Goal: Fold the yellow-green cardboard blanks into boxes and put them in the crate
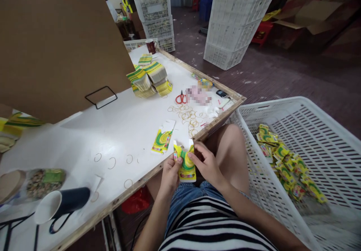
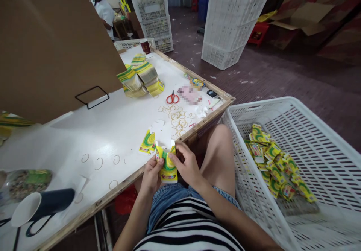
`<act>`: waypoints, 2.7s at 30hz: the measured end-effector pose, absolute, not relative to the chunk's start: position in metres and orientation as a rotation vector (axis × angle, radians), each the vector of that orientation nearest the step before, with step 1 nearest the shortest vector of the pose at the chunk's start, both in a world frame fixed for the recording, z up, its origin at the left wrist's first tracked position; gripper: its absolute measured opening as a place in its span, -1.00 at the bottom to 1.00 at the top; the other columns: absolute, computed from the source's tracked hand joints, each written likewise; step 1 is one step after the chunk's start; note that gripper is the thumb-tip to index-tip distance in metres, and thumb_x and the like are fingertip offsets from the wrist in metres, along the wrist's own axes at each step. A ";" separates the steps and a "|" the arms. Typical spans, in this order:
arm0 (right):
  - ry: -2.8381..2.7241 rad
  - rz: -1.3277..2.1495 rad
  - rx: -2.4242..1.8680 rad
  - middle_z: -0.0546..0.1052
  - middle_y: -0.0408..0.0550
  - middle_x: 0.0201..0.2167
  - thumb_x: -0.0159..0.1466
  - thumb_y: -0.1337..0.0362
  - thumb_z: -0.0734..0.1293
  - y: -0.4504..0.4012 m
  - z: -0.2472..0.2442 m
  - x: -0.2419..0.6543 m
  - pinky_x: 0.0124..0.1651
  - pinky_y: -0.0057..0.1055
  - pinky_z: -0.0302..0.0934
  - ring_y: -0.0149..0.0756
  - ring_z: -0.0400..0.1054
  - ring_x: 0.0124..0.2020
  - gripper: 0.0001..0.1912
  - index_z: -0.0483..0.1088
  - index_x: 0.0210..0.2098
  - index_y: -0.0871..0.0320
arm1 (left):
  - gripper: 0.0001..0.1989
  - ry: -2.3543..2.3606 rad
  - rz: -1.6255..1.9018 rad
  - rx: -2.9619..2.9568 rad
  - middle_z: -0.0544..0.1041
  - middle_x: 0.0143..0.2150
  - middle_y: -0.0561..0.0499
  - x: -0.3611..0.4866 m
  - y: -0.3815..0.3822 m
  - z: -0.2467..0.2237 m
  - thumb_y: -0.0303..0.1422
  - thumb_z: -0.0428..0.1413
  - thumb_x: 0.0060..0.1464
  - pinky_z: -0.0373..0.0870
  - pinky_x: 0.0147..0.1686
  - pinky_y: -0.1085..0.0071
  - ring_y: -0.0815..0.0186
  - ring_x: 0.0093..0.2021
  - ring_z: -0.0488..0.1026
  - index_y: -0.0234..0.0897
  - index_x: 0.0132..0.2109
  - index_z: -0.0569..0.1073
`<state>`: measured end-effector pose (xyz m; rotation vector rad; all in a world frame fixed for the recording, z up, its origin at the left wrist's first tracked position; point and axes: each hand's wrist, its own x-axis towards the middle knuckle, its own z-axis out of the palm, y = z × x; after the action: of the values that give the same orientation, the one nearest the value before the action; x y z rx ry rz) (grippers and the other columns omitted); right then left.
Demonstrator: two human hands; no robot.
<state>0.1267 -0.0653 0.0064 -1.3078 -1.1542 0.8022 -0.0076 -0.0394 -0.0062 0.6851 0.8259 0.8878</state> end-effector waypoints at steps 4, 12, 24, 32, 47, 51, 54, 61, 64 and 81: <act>-1.153 0.905 -1.413 0.43 -0.11 -0.47 0.30 0.12 0.27 -0.064 -0.001 0.130 -0.33 -0.43 0.27 -0.30 0.31 -0.40 -0.75 0.38 -0.39 0.16 | -0.53 0.900 0.906 0.909 0.62 -0.18 -0.10 -0.007 -0.039 -0.007 -0.15 0.28 0.00 0.48 -0.18 0.31 0.15 -0.16 0.57 -0.29 0.00 0.40; -1.181 0.961 -1.180 0.50 -0.03 -0.15 0.29 0.16 0.32 -0.062 -0.002 0.145 -0.30 -0.43 0.32 -0.33 0.42 -0.33 -0.66 0.32 0.03 0.08 | -0.38 0.734 0.800 1.141 0.55 -0.02 -0.11 -0.022 -0.035 0.013 -0.33 0.20 0.12 0.44 -0.11 0.34 0.19 -0.06 0.53 -0.13 0.25 0.11; -1.239 0.875 -1.206 0.52 -0.01 -0.17 0.33 0.09 0.28 -0.062 -0.001 0.155 -0.23 -0.38 0.33 -0.31 0.41 -0.32 -0.68 0.39 0.01 0.10 | -0.34 0.660 0.700 1.034 0.56 -0.10 -0.06 -0.024 -0.037 0.005 -0.36 0.26 0.06 0.48 -0.20 0.34 0.20 -0.16 0.55 -0.08 0.22 0.11; -1.379 1.004 -1.277 0.51 -0.06 -0.30 0.32 0.12 0.28 -0.063 0.007 0.163 -0.25 -0.36 0.32 -0.26 0.41 -0.28 -0.72 0.50 -0.08 0.09 | -0.54 0.879 0.772 1.220 0.57 -0.09 -0.08 -0.021 -0.035 -0.003 -0.32 0.23 0.07 0.50 -0.19 0.36 0.21 -0.18 0.56 -0.19 0.11 0.35; -1.628 0.898 -1.722 0.32 -0.33 -0.64 0.16 0.30 0.34 -0.056 0.004 0.151 -0.46 -0.47 0.05 -0.33 0.28 -0.59 -0.60 0.27 0.00 0.06 | -0.48 0.821 0.757 1.106 0.54 0.04 -0.16 -0.020 -0.035 0.001 -0.30 0.22 0.09 0.47 -0.08 0.30 0.13 -0.01 0.52 -0.20 0.18 0.31; -1.599 0.851 -1.810 0.33 -0.34 -0.66 0.14 0.31 0.34 -0.054 0.003 0.144 -0.48 -0.48 0.00 -0.31 0.30 -0.60 -0.62 0.28 -0.04 0.05 | -0.50 0.843 0.774 1.119 0.53 0.06 -0.16 -0.018 -0.034 0.001 -0.32 0.22 0.09 0.46 -0.03 0.29 0.13 0.02 0.50 -0.22 0.16 0.32; -1.574 0.826 -1.858 0.36 -0.31 -0.66 0.14 0.31 0.34 -0.052 0.003 0.139 -0.48 -0.47 -0.01 -0.28 0.31 -0.60 -0.64 0.29 -0.06 0.05 | -0.49 0.848 0.763 1.123 0.53 0.06 -0.15 -0.017 -0.033 0.000 -0.33 0.22 0.08 0.46 -0.04 0.29 0.13 0.01 0.51 -0.22 0.17 0.31; -1.517 0.896 -1.601 0.35 -0.29 -0.63 0.19 0.32 0.29 -0.052 0.001 0.149 -0.46 -0.46 0.08 -0.36 0.23 -0.60 -0.65 0.34 -0.01 0.07 | -0.46 0.862 0.806 1.079 0.57 -0.01 -0.14 -0.019 -0.031 0.005 -0.31 0.27 0.02 0.50 -0.14 0.33 0.14 -0.06 0.55 -0.22 0.14 0.32; -1.391 0.939 -1.382 0.51 -0.10 -0.33 0.25 0.26 0.28 -0.053 0.000 0.158 -0.40 -0.44 0.21 -0.38 0.28 -0.49 -0.73 0.43 -0.06 0.10 | -0.46 0.831 0.822 1.020 0.60 -0.10 -0.13 -0.020 -0.027 0.009 -0.32 0.30 -0.02 0.51 -0.22 0.36 0.16 -0.14 0.57 -0.24 0.09 0.33; -0.286 0.471 -0.967 0.52 -0.15 -0.30 0.10 0.10 0.46 -0.052 -0.001 0.207 -0.31 -0.36 0.30 -0.33 0.44 -0.36 -0.59 0.25 -0.17 0.05 | -0.41 2.030 0.521 1.903 0.31 0.15 -0.43 -0.042 0.040 -0.015 -0.32 0.22 0.02 0.10 0.19 -0.02 -0.13 0.23 0.18 -0.52 0.14 0.27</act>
<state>0.2072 -0.0516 -0.0009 -0.9669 -0.2863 0.4707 -0.0423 0.0396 -0.0149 1.9029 2.0301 0.5212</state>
